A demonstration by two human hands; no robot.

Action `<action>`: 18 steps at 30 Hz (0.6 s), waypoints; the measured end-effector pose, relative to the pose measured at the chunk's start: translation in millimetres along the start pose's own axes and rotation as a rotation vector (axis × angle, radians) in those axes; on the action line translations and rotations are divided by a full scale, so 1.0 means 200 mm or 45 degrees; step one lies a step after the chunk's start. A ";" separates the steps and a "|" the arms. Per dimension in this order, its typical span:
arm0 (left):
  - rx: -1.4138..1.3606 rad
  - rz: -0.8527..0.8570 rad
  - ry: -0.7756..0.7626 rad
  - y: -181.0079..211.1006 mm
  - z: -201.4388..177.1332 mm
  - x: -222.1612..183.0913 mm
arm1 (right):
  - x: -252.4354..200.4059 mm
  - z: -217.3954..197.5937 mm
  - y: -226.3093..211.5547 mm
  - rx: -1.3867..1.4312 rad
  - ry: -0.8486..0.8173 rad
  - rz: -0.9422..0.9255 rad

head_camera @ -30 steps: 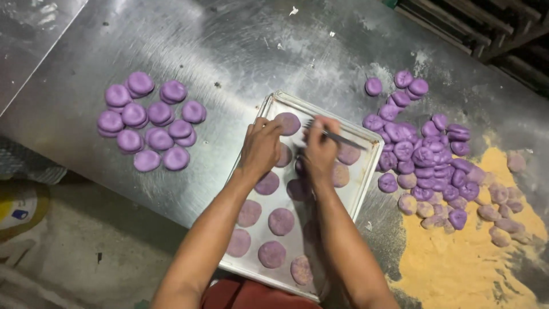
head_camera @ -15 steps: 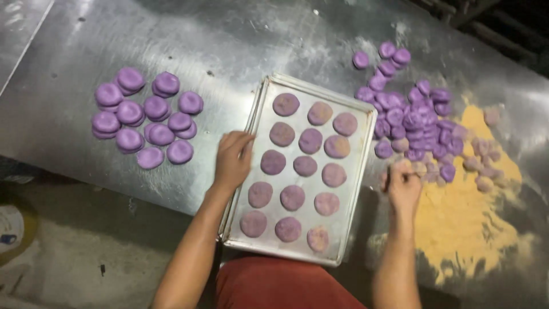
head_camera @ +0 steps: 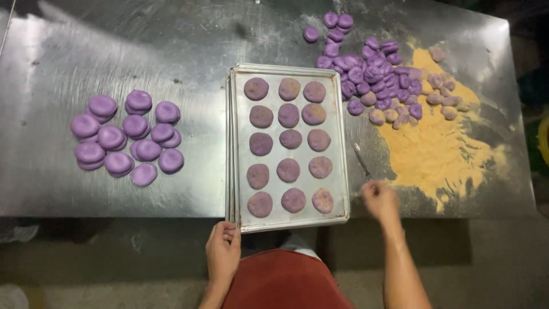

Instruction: Arrange pre-portioned dough balls onto a metal baking tray, flattening them slightly, and marking them with a fork.

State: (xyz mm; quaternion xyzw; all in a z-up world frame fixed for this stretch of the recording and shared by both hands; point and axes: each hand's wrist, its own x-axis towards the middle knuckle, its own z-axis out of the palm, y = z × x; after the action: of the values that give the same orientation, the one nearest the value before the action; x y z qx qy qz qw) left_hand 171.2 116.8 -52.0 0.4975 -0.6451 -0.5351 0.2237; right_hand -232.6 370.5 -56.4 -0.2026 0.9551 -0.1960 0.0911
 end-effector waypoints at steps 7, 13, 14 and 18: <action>0.017 -0.064 0.109 -0.07 0.11 0.04 | -0.47 0.16 -0.30 0.191 0.227 -0.039; -0.189 -0.129 0.171 -0.24 0.21 0.08 | -0.44 0.17 -0.31 0.275 0.215 0.106; -0.186 -0.100 0.156 -0.33 0.20 0.11 | -0.42 0.17 -0.29 0.292 0.241 0.116; -0.801 -0.319 -0.130 -0.56 0.10 0.31 | -0.41 0.11 -0.23 1.160 -0.143 0.294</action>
State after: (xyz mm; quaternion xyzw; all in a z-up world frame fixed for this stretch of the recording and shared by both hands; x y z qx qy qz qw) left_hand 175.1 78.9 -174.8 0.4521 -0.3927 -0.7554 0.2660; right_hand -137.7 359.4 -50.7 -0.0447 0.7817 -0.5725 0.2435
